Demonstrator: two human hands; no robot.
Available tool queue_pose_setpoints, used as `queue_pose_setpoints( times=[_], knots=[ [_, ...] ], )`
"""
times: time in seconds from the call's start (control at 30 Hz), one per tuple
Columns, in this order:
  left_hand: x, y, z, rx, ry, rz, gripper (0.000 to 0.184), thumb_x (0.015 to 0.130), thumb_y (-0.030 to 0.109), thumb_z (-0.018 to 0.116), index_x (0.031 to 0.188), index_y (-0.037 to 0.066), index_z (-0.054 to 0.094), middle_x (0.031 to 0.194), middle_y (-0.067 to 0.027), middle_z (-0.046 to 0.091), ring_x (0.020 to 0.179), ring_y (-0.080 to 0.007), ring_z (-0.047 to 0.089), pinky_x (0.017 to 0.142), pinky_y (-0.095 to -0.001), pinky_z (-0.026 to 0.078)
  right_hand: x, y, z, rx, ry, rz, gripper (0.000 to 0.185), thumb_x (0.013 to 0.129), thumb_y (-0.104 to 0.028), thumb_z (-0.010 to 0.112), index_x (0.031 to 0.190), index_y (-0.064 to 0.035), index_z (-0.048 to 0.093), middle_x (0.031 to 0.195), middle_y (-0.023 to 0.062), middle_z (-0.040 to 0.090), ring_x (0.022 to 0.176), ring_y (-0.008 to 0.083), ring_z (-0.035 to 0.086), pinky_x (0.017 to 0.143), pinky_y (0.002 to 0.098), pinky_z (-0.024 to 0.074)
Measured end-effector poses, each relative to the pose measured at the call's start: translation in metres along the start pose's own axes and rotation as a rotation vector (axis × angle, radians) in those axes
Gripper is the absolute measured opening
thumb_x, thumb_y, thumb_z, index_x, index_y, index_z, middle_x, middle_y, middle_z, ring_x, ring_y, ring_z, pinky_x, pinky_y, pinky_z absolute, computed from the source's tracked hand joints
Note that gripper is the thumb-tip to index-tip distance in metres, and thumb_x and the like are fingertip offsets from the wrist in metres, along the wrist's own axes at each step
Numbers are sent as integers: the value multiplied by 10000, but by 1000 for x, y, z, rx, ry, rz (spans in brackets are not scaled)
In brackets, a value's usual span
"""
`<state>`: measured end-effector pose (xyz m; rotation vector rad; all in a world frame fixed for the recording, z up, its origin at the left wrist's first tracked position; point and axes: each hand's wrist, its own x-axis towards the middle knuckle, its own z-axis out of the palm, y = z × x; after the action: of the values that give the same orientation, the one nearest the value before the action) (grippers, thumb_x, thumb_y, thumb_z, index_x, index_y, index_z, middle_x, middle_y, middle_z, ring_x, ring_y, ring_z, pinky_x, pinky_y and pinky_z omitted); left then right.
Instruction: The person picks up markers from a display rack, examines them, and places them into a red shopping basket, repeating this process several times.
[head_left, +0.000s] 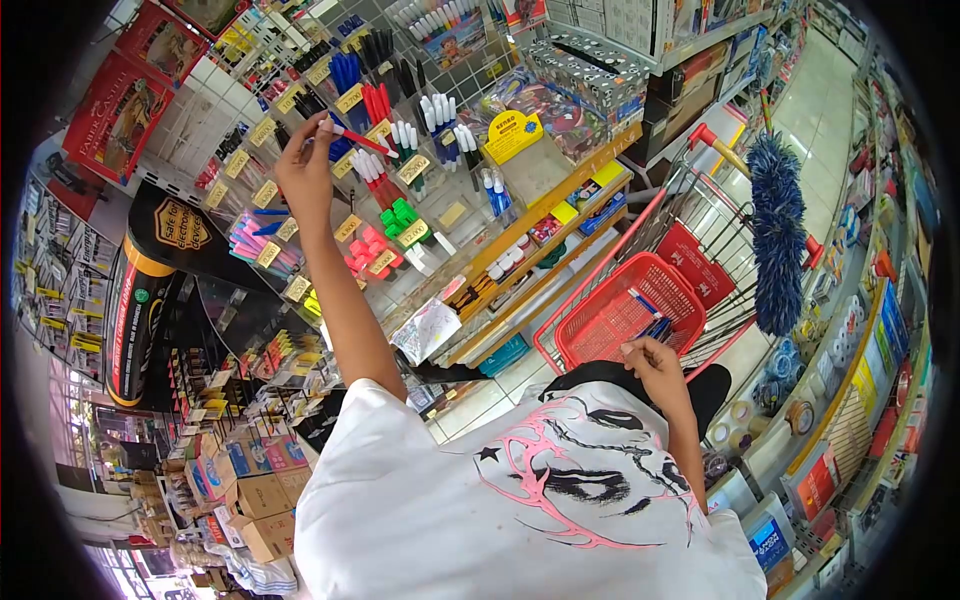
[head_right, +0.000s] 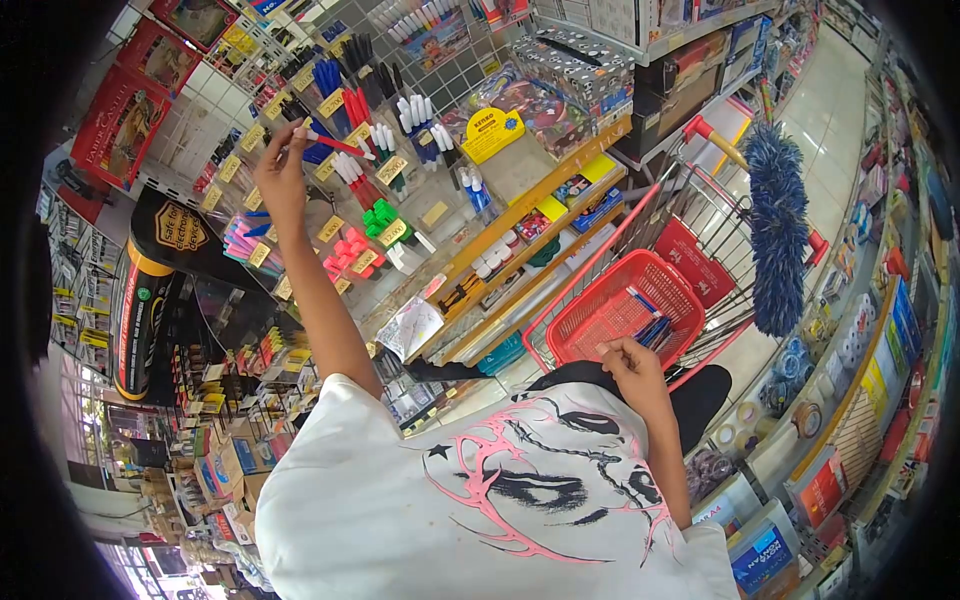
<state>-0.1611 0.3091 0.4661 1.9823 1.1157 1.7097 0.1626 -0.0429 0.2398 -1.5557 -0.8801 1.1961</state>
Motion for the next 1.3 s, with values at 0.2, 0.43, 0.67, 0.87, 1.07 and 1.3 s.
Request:
queue_pose_setpoints(
  times=[0.2, 0.43, 0.67, 0.87, 1.07, 1.3],
  knots=[
    [2, -17, 11, -27, -63, -27, 263, 918, 170, 662, 1091, -28, 678, 912, -74, 688, 843, -119, 648, 790, -248, 501, -5, 5, -2, 27, 7, 14, 215, 930, -209, 621, 956, 0, 661, 712, -2, 592, 656, 56, 519, 606, 217, 410],
    [3, -17, 10, 105, -83, -18, 277, 920, 187, 657, 1103, -20, 673, 909, -72, 690, 852, -119, 633, 815, -259, 483, -8, 8, -4, 29, -11, 18, 232, 930, -225, 625, 966, 1, 659, 717, -4, 591, 664, 55, 515, 612, 217, 407],
    [0, -26, 10, 185, -78, 23, 252, 899, 201, 678, 1068, 15, 702, 864, -63, 700, 807, -103, 632, 759, -259, 488, -5, 7, -4, 31, -27, 26, 241, 930, -236, 625, 979, -2, 656, 734, -2, 599, 672, 56, 524, 620, 217, 412],
    [-4, -23, 12, 202, -93, -2, 271, 895, 210, 681, 1082, 15, 699, 865, -68, 703, 804, -104, 629, 761, -260, 485, -7, 4, -5, 14, -35, 23, 258, 933, -255, 624, 984, -4, 658, 738, 0, 605, 677, 56, 534, 621, 218, 419],
    [-3, -32, 11, 188, -124, -11, 282, 894, 205, 681, 1079, -7, 688, 856, -75, 701, 797, -103, 630, 759, -257, 483, -7, 7, -4, 11, -33, 22, 266, 932, -263, 627, 984, -5, 658, 739, -1, 605, 672, 53, 531, 614, 217, 416],
    [-5, -26, 10, 146, -78, -13, 256, 903, 182, 671, 1067, -14, 682, 834, -60, 694, 792, -93, 627, 752, -258, 482, -11, 4, -4, -7, -51, 33, 258, 934, -261, 627, 976, -8, 656, 736, -4, 597, 672, 50, 521, 616, 213, 406]
  ],
)
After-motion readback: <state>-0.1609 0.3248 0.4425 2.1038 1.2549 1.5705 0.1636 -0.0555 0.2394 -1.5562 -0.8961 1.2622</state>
